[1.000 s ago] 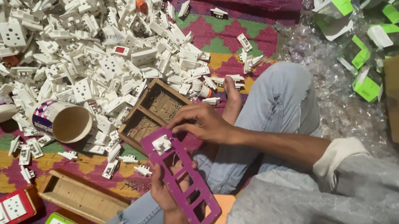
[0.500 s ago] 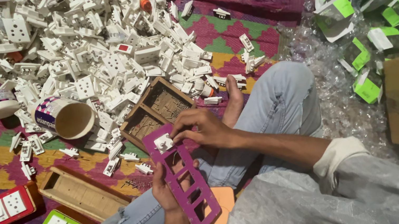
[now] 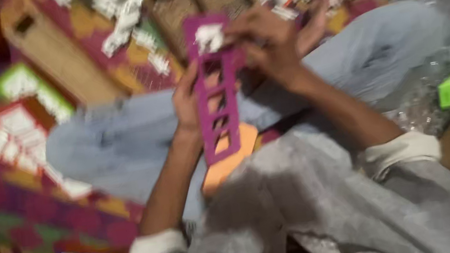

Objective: The person sits on the floor and assembles electrical sockets into a purple multi-gang frame. They insert white socket modules into the frame, pick up screws from a wooden box, and tighten them by hand to secure the modules. The person repeats this process for multiple sockets within the same frame.

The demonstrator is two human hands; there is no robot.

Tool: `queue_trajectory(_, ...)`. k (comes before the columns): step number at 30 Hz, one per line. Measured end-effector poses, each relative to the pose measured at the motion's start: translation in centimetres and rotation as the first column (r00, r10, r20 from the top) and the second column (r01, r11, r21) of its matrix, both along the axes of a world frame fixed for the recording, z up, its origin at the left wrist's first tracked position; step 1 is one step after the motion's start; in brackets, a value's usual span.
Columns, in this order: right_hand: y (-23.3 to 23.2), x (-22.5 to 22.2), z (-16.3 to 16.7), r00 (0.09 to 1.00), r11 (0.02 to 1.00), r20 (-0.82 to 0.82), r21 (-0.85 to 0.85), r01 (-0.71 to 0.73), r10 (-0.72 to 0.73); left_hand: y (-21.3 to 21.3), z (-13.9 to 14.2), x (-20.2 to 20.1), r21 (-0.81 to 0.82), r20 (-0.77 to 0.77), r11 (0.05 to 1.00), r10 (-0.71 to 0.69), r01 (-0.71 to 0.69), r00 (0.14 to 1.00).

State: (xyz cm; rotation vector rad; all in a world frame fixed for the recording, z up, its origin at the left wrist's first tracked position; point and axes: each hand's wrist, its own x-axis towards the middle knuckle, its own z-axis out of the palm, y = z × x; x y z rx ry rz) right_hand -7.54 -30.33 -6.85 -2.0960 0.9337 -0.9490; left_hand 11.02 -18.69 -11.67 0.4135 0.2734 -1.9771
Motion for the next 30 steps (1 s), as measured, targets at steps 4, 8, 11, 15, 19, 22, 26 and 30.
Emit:
queue_trajectory(4,-0.1,0.0,0.4,1.0,0.997,-0.006,-0.078,-0.027,0.027,-0.3,0.5,-0.4,-0.19,0.156,0.982,0.052,-0.022,0.986)
queue_trajectory(8,0.0,0.0,0.8,0.999,0.992,-0.019,-0.124,-0.032,0.03,-0.4,2.1,-0.3,-0.147,0.124,0.989,0.027,-0.008,0.992)
queue_trajectory(11,-0.3,-0.2,0.8,0.999,0.99,-0.013,-0.135,-0.046,0.044,-0.4,2.9,-0.1,-0.236,0.147,0.972,0.046,-0.01,0.988)
queue_trajectory(15,-0.6,-0.4,0.7,0.999,0.975,-0.006,-0.22,-0.039,0.038,-0.6,3.3,-0.2,-0.255,0.06,0.966,0.063,-0.045,0.996)
queue_trajectory(19,-0.5,-0.5,0.9,1.0,0.979,0.022,-0.205,-0.004,0.009,-0.5,3.4,-0.4,-0.269,0.002,0.96,0.073,-0.07,0.997)
queue_trajectory(22,-0.4,-0.5,1.1,0.999,0.984,0.042,-0.178,-0.002,0.009,-0.3,3.1,-0.3,-0.296,0.028,0.953,0.078,-0.066,0.997)
queue_trajectory(26,-0.2,-0.5,1.1,0.999,0.994,0.035,-0.109,-0.024,0.028,0.1,2.2,-0.2,-0.297,0.004,0.951,0.092,-0.086,0.996)
queue_trajectory(30,-0.1,0.0,1.2,1.0,0.987,-0.015,-0.158,-0.003,0.0,0.6,1.7,0.3,-0.2,-0.004,0.979,0.03,-0.03,1.0)
